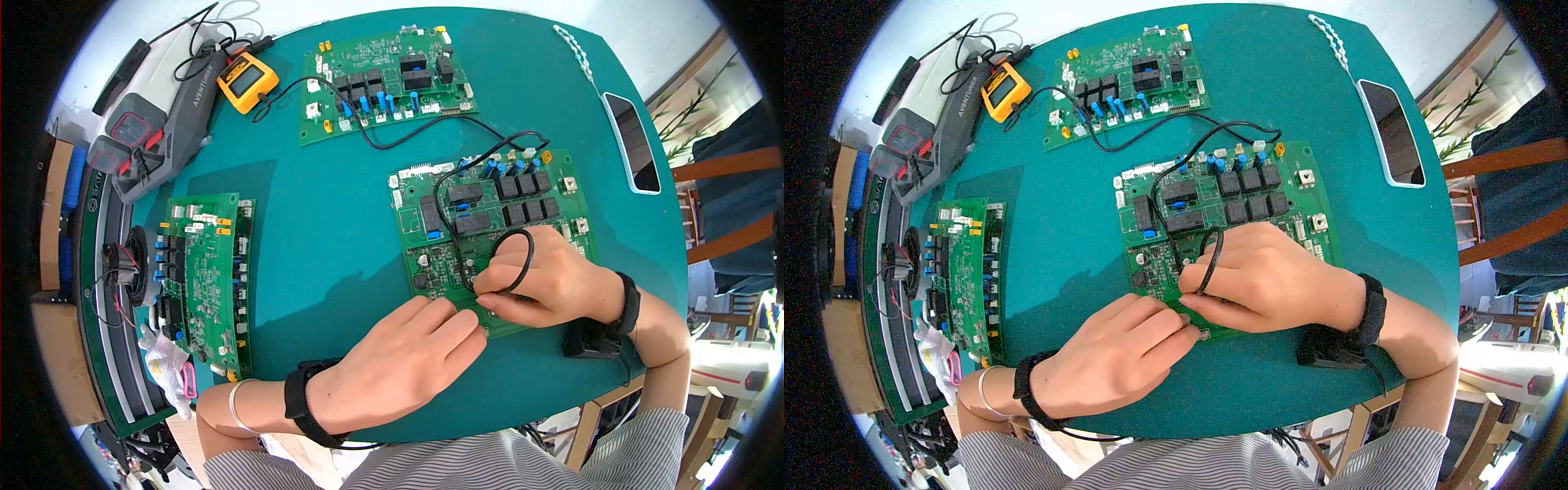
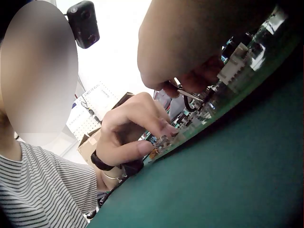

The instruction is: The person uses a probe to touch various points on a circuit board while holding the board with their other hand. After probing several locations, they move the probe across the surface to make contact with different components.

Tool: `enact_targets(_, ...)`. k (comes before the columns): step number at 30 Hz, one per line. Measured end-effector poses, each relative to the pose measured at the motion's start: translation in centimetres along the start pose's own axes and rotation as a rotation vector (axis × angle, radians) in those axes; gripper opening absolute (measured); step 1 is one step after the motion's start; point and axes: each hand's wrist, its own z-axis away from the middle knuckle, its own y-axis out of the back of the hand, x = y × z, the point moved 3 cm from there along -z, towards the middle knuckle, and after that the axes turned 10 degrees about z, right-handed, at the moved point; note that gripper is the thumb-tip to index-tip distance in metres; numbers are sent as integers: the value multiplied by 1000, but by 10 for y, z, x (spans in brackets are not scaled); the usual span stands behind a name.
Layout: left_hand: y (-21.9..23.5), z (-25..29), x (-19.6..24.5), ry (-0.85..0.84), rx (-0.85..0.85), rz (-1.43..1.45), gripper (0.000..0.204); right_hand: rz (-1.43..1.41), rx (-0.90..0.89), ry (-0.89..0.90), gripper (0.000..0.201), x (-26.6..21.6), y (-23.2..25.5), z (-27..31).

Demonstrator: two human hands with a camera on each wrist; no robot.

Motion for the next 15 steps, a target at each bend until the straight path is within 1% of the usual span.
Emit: enact_targets(15,1,0,0,1,-4,6,35,-10,-9,-9,14,-1,2,-2)
